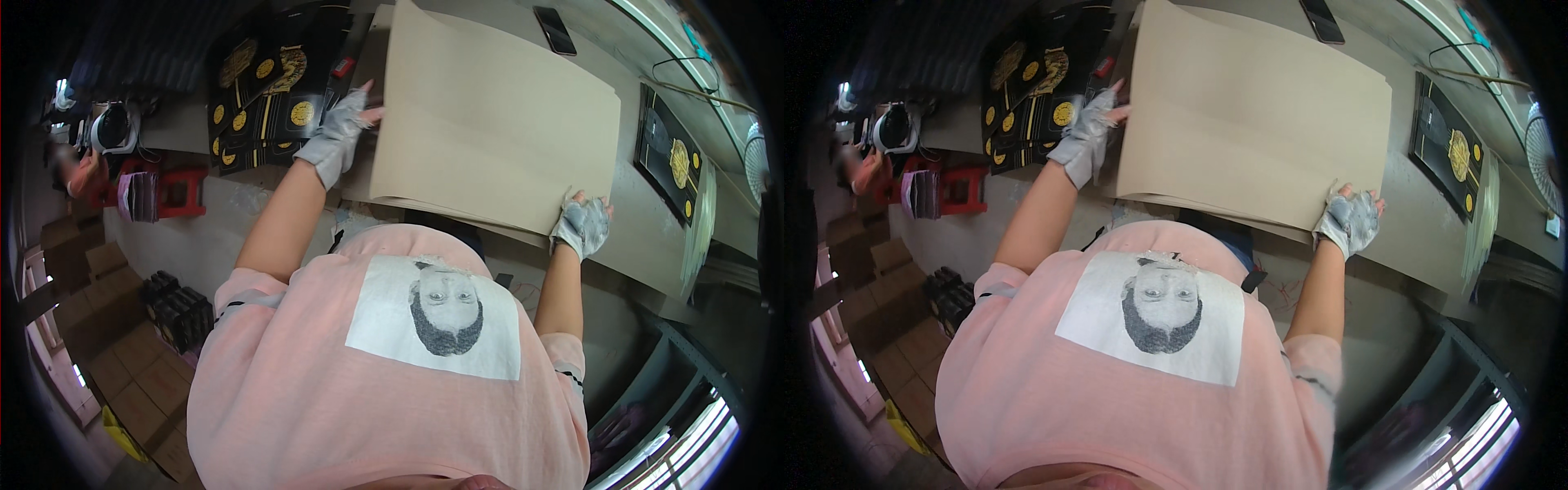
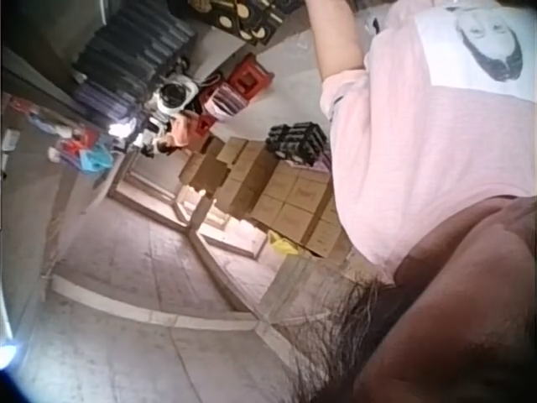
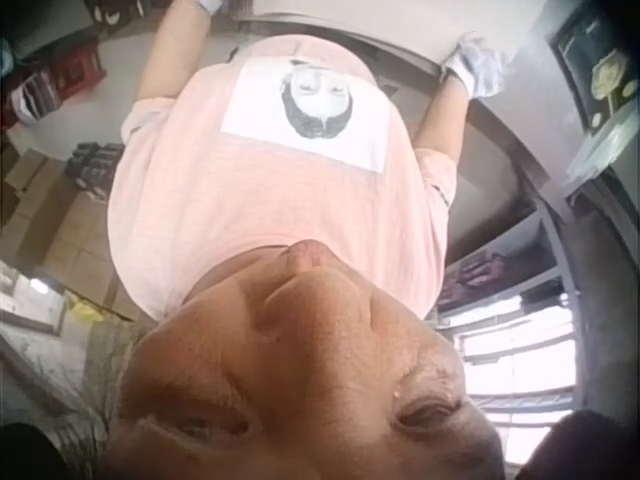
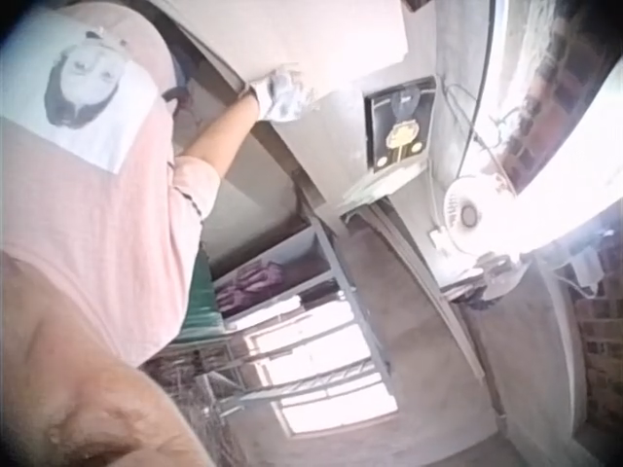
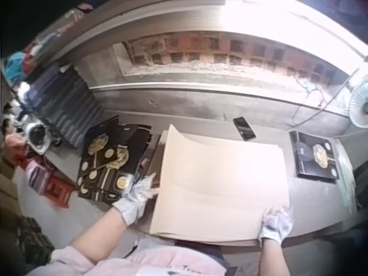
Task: The recorder is assembling and folding paper packaging sheets with decorative gold designs.
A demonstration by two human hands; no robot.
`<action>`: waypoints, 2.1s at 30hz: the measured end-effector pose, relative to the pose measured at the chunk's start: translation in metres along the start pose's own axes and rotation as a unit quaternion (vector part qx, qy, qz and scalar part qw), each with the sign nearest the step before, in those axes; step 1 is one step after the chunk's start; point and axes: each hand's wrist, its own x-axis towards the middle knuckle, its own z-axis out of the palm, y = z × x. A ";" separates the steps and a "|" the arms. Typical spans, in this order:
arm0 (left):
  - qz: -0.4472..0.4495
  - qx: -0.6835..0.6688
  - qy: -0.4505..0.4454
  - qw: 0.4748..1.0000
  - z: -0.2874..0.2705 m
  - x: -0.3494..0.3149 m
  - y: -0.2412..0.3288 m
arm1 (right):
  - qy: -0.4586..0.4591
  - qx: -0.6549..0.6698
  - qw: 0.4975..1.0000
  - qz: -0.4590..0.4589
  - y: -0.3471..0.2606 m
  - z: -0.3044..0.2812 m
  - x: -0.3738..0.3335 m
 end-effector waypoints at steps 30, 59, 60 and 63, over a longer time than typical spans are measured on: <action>0.162 0.550 -0.007 0.819 0.156 0.008 0.113 | -0.440 0.303 0.824 -0.188 -0.138 -0.006 -0.030; 0.284 0.539 -0.066 0.790 0.144 -0.067 0.022 | -0.457 0.275 0.817 -0.219 -0.134 -0.011 -0.026; 0.285 0.540 -0.065 0.789 0.144 -0.067 0.021 | -0.467 0.282 0.810 -0.216 -0.133 -0.011 -0.025; 0.289 0.540 -0.064 0.788 0.143 -0.066 0.021 | -0.475 0.275 0.808 -0.216 -0.135 -0.006 -0.024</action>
